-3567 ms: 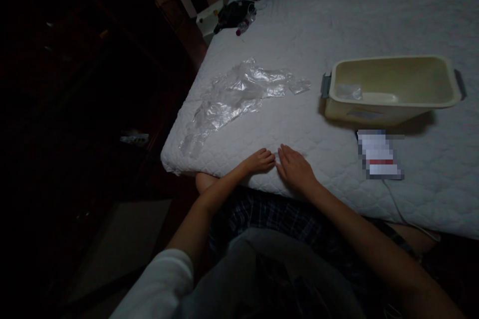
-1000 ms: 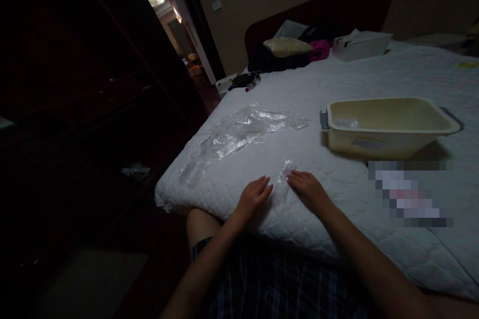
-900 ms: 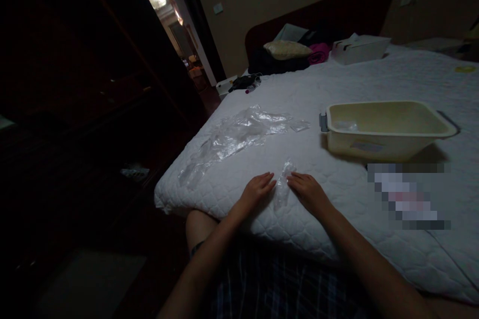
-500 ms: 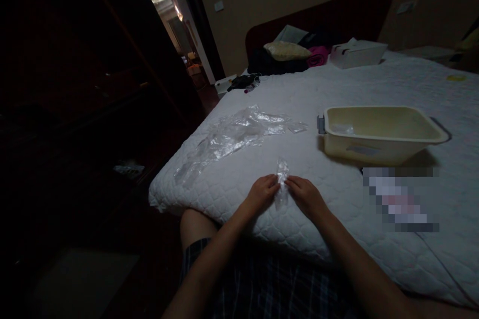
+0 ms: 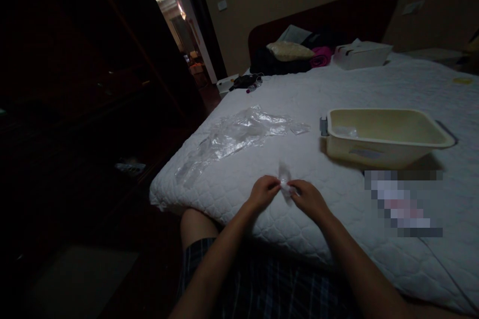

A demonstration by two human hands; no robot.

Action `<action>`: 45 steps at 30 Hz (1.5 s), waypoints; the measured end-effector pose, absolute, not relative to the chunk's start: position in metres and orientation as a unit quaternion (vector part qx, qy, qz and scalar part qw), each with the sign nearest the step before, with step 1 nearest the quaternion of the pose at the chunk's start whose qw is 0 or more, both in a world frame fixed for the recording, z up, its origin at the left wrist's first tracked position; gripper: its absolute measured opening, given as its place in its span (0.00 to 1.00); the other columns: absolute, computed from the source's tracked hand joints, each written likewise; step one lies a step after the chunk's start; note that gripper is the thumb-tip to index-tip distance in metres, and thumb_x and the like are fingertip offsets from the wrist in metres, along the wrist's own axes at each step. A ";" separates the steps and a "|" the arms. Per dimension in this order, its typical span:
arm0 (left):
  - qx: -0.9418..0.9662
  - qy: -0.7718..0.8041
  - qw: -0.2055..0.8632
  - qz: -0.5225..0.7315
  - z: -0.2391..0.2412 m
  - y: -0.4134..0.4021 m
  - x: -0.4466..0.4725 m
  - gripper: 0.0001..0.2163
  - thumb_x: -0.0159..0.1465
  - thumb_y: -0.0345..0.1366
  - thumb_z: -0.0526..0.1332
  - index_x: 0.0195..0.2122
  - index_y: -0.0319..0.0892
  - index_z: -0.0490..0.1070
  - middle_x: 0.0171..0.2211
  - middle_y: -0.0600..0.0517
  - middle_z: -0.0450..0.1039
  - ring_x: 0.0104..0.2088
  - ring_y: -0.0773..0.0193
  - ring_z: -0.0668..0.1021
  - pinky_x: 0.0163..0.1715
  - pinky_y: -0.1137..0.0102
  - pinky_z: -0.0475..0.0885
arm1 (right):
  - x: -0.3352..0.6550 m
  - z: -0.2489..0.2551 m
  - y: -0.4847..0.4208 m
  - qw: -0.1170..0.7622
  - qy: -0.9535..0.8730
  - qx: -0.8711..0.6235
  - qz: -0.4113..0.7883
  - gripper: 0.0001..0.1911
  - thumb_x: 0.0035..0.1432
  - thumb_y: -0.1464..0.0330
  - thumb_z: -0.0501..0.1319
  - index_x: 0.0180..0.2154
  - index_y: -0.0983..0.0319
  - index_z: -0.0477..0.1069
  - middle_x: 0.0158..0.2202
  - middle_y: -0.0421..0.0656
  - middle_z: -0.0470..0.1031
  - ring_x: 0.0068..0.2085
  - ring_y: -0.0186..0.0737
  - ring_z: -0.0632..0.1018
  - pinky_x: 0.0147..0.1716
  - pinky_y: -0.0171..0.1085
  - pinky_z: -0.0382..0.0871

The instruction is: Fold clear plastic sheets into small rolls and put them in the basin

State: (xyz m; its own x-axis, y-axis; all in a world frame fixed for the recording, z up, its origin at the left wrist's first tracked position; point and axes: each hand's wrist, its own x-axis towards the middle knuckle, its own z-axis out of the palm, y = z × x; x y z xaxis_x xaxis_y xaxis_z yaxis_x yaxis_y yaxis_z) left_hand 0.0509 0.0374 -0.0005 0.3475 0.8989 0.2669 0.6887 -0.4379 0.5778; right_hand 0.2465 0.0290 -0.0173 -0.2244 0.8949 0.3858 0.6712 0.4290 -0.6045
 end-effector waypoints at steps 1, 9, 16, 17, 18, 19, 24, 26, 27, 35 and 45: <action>0.797 0.499 0.191 0.282 0.000 0.037 0.052 0.09 0.65 0.39 0.59 0.39 0.43 0.77 0.38 0.51 0.78 0.42 0.63 0.76 0.45 0.69 0.69 | 0.245 -0.016 0.030 0.360 -0.759 -0.516 0.168 0.13 0.53 0.67 0.56 0.37 0.59 0.77 0.36 0.45 0.80 0.36 0.45 0.80 0.38 0.44 0.73; 0.747 0.556 0.190 0.310 0.001 0.035 0.061 0.11 0.65 0.40 0.57 0.41 0.44 0.77 0.37 0.51 0.78 0.40 0.63 0.77 0.43 0.69 0.71 | 0.236 -0.009 0.032 0.389 -0.692 -0.570 0.210 0.12 0.56 0.60 0.55 0.30 0.58 0.74 0.28 0.42 0.79 0.29 0.43 0.79 0.28 0.40 0.70; 0.707 0.601 0.178 0.329 0.002 0.035 0.075 0.10 0.62 0.39 0.62 0.42 0.43 0.77 0.33 0.50 0.77 0.39 0.62 0.77 0.44 0.67 0.71 | 0.235 -0.012 0.033 0.415 -0.638 -0.594 0.260 0.11 0.55 0.58 0.58 0.37 0.57 0.66 0.26 0.41 0.80 0.29 0.44 0.80 0.29 0.40 0.70; 0.704 0.605 0.176 0.328 0.002 0.035 0.077 0.09 0.62 0.39 0.62 0.42 0.44 0.77 0.33 0.50 0.77 0.38 0.62 0.77 0.43 0.67 0.71 | 0.235 -0.012 0.033 0.416 -0.636 -0.595 0.262 0.12 0.55 0.57 0.58 0.37 0.57 0.65 0.26 0.41 0.79 0.29 0.45 0.80 0.28 0.40 0.70; 0.702 0.608 0.173 0.328 0.002 0.035 0.078 0.09 0.62 0.39 0.62 0.42 0.44 0.77 0.33 0.50 0.77 0.38 0.62 0.77 0.43 0.66 0.71 | 0.235 -0.011 0.032 0.417 -0.635 -0.596 0.260 0.13 0.55 0.56 0.58 0.37 0.56 0.64 0.26 0.41 0.79 0.28 0.45 0.80 0.28 0.40 0.69; 0.702 0.609 0.171 0.327 0.002 0.036 0.078 0.09 0.62 0.38 0.62 0.41 0.44 0.77 0.32 0.50 0.77 0.37 0.61 0.77 0.43 0.66 0.71 | 0.234 -0.011 0.032 0.418 -0.635 -0.597 0.256 0.13 0.55 0.55 0.58 0.37 0.56 0.64 0.26 0.41 0.79 0.28 0.45 0.79 0.27 0.40 0.69; 0.701 0.611 0.166 0.329 0.001 0.036 0.078 0.09 0.62 0.38 0.61 0.42 0.44 0.77 0.32 0.50 0.77 0.38 0.61 0.77 0.43 0.66 0.70 | 0.232 -0.008 0.025 0.422 -0.640 -0.601 0.226 0.17 0.59 0.54 0.55 0.44 0.57 0.64 0.28 0.43 0.80 0.30 0.46 0.80 0.29 0.40 0.70; 0.696 0.614 0.168 0.332 0.001 0.036 0.078 0.09 0.62 0.37 0.61 0.42 0.44 0.76 0.33 0.50 0.77 0.38 0.61 0.77 0.43 0.66 0.70 | 0.231 -0.008 0.023 0.423 -0.654 -0.591 0.210 0.18 0.59 0.54 0.56 0.46 0.58 0.64 0.31 0.44 0.81 0.33 0.46 0.81 0.31 0.41 0.71; 0.694 0.614 0.170 0.335 0.001 0.036 0.078 0.08 0.62 0.36 0.61 0.41 0.44 0.76 0.33 0.51 0.77 0.38 0.61 0.77 0.43 0.66 0.70 | 0.231 -0.009 0.022 0.422 -0.661 -0.585 0.203 0.19 0.59 0.55 0.56 0.47 0.58 0.64 0.33 0.45 0.81 0.34 0.46 0.81 0.32 0.42 0.72; 0.688 0.600 0.179 0.368 0.001 0.032 0.076 0.04 0.60 0.33 0.61 0.36 0.43 0.74 0.29 0.54 0.74 0.34 0.64 0.75 0.40 0.69 0.69 | 0.233 -0.011 0.021 0.410 -0.677 -0.585 0.178 0.15 0.59 0.56 0.56 0.44 0.58 0.64 0.32 0.46 0.80 0.34 0.48 0.81 0.31 0.42 0.72; 0.703 0.577 0.183 0.374 0.001 0.030 0.075 0.11 0.60 0.33 0.61 0.44 0.45 0.77 0.33 0.51 0.76 0.36 0.63 0.76 0.45 0.68 0.70 | 0.232 -0.011 0.022 0.411 -0.660 -0.601 0.183 0.18 0.59 0.50 0.54 0.40 0.57 0.64 0.29 0.46 0.78 0.30 0.48 0.80 0.27 0.41 0.69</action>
